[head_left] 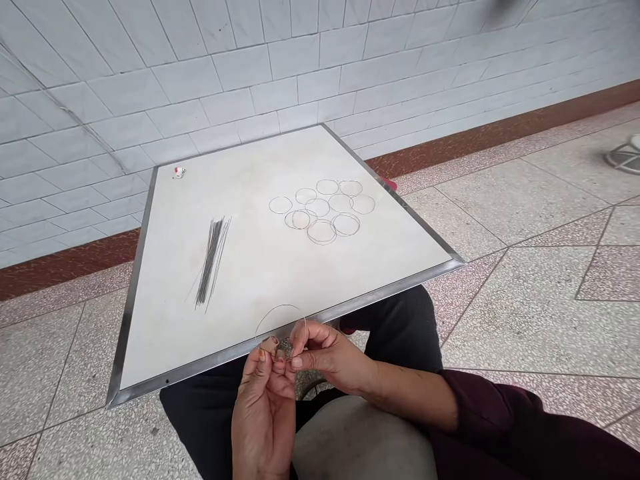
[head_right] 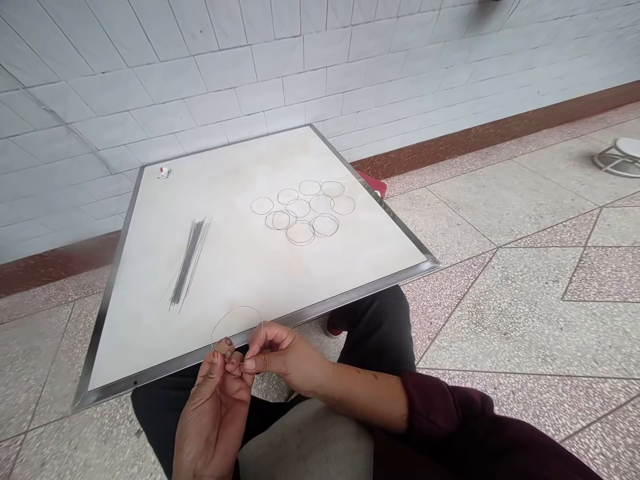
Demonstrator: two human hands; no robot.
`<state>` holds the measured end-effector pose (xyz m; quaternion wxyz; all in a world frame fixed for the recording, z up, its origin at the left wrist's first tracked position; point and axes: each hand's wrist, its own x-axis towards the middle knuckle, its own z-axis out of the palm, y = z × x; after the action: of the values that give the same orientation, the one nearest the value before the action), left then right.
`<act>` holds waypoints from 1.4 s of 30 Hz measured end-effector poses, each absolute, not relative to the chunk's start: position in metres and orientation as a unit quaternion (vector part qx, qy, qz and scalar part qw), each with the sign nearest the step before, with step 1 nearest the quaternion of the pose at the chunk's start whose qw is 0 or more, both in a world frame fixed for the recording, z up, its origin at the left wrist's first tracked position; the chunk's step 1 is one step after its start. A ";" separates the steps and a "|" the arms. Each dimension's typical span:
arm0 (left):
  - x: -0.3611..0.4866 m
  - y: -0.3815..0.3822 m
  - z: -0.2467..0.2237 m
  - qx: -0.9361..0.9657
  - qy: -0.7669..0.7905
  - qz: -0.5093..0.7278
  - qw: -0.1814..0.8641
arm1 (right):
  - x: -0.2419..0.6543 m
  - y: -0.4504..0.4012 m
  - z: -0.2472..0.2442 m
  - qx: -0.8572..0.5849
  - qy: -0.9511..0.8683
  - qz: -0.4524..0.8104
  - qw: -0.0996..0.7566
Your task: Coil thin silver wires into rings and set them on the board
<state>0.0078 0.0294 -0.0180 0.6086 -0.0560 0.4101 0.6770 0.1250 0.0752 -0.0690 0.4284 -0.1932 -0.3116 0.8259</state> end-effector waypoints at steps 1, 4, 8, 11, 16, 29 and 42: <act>0.007 0.029 -0.019 -0.053 0.412 0.673 0.611 | 0.127 0.076 -0.069 -0.194 -0.314 0.825 0.429; 0.005 0.030 -0.020 -0.051 0.423 0.666 0.612 | 0.131 0.078 -0.066 -0.196 -0.318 0.821 0.431; 0.005 0.031 -0.017 -0.080 0.437 0.673 0.591 | 0.132 0.079 -0.064 -0.199 -0.317 0.822 0.429; 0.005 0.033 -0.013 -0.104 0.449 0.679 0.571 | 0.130 0.078 -0.064 -0.204 -0.314 0.825 0.423; 0.002 0.036 -0.013 -0.088 0.406 0.688 0.595 | 0.130 0.078 -0.064 -0.193 -0.314 0.829 0.421; -0.015 0.036 -0.016 -0.001 0.481 0.641 0.599 | 0.139 0.084 -0.062 -0.211 -0.273 0.849 0.400; -0.031 0.031 -0.021 0.155 0.515 0.528 0.658 | 0.155 0.096 -0.055 -0.272 -0.300 0.862 0.306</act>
<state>-0.0309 0.0313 -0.0212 0.6576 0.1547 0.5148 0.5278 0.1555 0.0964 -0.0546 0.3059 -0.2719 -0.3005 0.8615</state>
